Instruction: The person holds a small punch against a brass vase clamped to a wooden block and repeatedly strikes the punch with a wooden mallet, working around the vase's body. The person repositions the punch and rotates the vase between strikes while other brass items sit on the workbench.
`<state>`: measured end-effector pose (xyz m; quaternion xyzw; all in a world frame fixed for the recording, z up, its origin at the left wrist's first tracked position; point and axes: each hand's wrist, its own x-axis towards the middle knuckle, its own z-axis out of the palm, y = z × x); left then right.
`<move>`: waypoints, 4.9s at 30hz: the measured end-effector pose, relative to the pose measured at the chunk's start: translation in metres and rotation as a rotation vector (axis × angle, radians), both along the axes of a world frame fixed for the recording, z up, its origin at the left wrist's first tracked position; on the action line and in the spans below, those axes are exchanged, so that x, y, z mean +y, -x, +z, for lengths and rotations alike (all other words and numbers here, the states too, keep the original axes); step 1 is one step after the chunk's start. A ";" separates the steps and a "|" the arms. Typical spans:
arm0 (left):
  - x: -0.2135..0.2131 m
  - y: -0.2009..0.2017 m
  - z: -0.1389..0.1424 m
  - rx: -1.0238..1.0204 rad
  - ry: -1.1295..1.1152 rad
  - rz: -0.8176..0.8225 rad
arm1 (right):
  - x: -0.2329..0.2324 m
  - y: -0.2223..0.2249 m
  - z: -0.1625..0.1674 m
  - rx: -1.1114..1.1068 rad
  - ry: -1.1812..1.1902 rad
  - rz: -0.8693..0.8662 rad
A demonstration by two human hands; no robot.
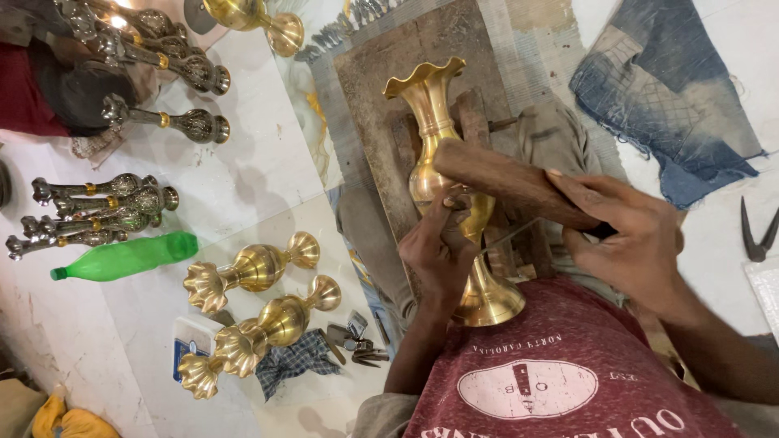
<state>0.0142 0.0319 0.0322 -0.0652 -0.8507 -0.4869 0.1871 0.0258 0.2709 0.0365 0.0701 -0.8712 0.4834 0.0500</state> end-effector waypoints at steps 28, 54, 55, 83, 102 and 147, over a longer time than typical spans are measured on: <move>0.004 -0.005 -0.039 0.257 0.171 0.130 | 0.008 0.061 0.084 0.256 -0.388 0.378; 0.004 0.015 0.019 -0.094 0.313 -0.160 | 0.047 0.049 0.073 -0.157 -0.849 0.432; 0.002 0.016 0.018 -0.184 0.388 -0.183 | 0.050 0.045 0.067 -0.155 -0.829 0.445; -0.008 0.030 0.033 -0.053 0.341 -0.425 | 0.022 -0.081 -0.049 -0.301 0.175 -0.138; 0.009 0.007 0.016 -0.018 0.318 -0.082 | 0.061 0.024 0.052 -0.055 -0.632 0.341; 0.020 0.028 0.018 -0.312 0.143 -0.116 | 0.070 -0.013 0.012 -0.191 -0.437 0.086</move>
